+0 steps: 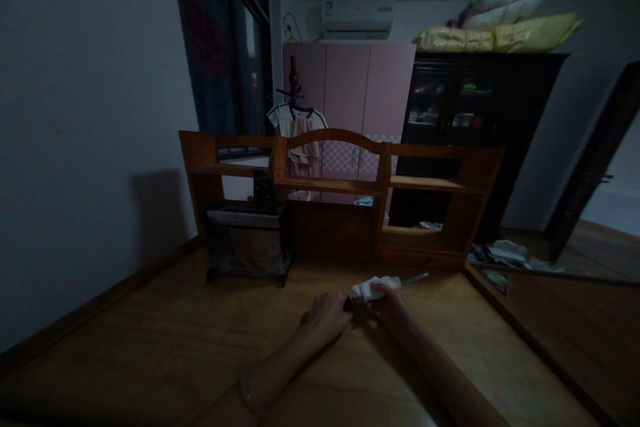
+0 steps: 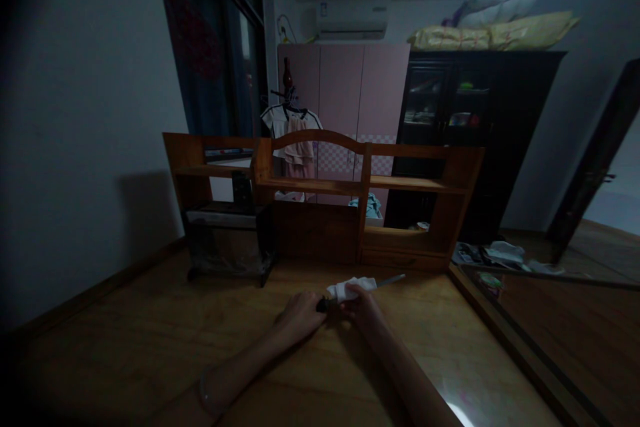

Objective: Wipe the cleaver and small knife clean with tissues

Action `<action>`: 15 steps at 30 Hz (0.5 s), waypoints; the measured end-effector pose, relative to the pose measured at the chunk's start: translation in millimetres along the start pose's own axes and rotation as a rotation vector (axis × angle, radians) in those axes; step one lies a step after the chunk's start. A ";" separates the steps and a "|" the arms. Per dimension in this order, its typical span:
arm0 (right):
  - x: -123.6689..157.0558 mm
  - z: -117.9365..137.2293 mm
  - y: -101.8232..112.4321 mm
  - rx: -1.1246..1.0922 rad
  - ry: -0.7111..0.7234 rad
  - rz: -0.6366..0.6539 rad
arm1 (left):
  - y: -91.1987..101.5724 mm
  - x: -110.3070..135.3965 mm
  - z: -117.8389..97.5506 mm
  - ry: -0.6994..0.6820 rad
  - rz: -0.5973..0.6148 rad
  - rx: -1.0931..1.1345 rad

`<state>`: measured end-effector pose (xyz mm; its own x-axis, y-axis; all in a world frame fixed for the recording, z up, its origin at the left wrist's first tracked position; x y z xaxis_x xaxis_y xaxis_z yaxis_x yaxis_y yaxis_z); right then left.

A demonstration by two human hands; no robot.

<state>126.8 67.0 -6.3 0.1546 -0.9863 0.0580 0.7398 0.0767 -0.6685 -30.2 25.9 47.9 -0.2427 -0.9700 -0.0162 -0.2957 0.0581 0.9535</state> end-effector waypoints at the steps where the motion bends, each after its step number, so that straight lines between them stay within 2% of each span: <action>1: 0.1 -1.1 1.9 0.011 -0.022 -0.033 | 0.5 0.5 -0.3 -0.002 0.000 0.000; 5: 0.8 -3.5 6.8 0.050 -0.080 -0.128 | -5.0 -2.7 4.0 0.014 -0.010 -0.009; 11: 4.7 -1.9 1.8 0.062 -0.073 -0.098 | -17.0 -11.9 9.7 -0.057 -0.072 -0.016; 15: 6.9 -1.0 0.4 0.062 -0.050 -0.076 | -14.6 -9.1 8.4 -0.051 -0.042 -0.004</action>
<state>127.6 60.1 -6.9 0.1276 -0.9812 0.1448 0.7894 0.0121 -0.6137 -31.4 35.9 31.6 -0.2766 -0.9583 -0.0716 -0.3031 0.0163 0.9528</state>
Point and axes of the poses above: each hand's wrist, its own x-axis away from the middle knuckle, its own y-axis out of the back of the hand, z = x × y, the point moved 5 cm from there along -x, towards the middle knuckle, and after that the axes turned 6 degrees about -x, right-handed, at the moved point
